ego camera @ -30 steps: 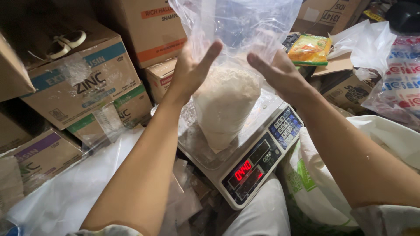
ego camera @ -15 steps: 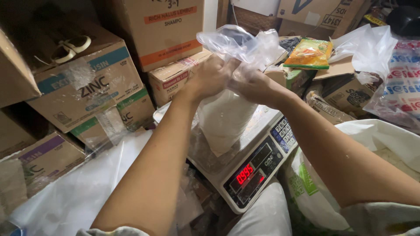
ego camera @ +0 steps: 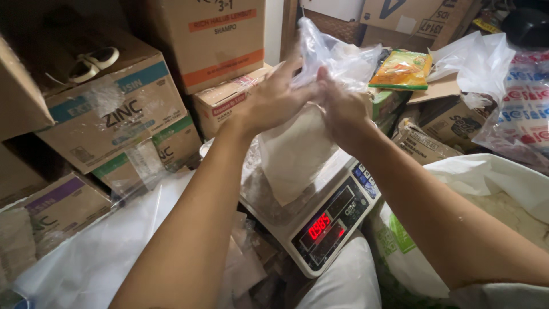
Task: The person scoops flour from a large sack into small plastic bags, weighs each bag on a digital scale, adjusts the amount by hand, and ties the bags closed. The process is repeated multiple times.
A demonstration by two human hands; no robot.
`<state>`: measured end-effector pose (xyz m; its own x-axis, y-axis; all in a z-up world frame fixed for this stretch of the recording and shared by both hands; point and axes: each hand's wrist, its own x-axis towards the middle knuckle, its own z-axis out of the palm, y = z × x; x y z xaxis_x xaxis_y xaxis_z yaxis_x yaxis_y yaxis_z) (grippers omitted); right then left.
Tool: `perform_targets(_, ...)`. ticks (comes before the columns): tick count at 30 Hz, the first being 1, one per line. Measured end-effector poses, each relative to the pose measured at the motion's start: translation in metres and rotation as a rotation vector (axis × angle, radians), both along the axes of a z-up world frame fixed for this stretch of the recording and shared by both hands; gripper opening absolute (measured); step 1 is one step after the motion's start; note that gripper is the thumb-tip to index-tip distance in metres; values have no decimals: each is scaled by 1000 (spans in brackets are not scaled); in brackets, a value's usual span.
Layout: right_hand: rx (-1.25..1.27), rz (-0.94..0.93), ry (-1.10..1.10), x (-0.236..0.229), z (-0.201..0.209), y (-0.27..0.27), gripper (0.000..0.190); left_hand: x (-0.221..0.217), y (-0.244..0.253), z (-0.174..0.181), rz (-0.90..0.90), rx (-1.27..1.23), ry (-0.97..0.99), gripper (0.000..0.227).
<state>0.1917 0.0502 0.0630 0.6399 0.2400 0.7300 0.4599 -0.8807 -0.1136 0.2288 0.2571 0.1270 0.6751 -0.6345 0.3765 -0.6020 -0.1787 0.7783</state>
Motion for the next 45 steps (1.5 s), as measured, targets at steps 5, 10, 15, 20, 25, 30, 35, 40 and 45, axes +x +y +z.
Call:
perform_targets(5, 1220, 722, 669, 0, 36, 27, 60, -25, 0, -19, 243, 364, -2, 123)
perform_targets(10, 1054, 136, 547, -12, 57, 39, 55, -31, -27, -33, 320, 338, -192, 93)
perform_targets(15, 981, 109, 663, -10, 70, 33, 42, -14, -45, -46, 334, 281, -167, 57)
perform_targets(20, 836, 258, 551, 0, 79, 20, 41, 2, -50, -46, 206, -8, -75, 38)
perform_targets(25, 1569, 616, 873, 12, 84, 2, 25, -2, -42, -33, 139, 93, -28, 50)
perform_targets(30, 1946, 767, 815, 30, 77, -16, 17, -7, -43, -25, 176, 52, 227, 46)
perform_targets(35, 1370, 190, 174, 23, 101, -29, 21, -6, -45, -23, 272, 109, -3, 54)
perform_targets(40, -290, 185, -170, -39, 89, 5, 68, -8, -39, -19, 245, 78, 218, 46)
perform_targets(45, -549, 175, -54, -58, 90, 38, 91, -5, -34, -23, 44, -33, 72, 39)
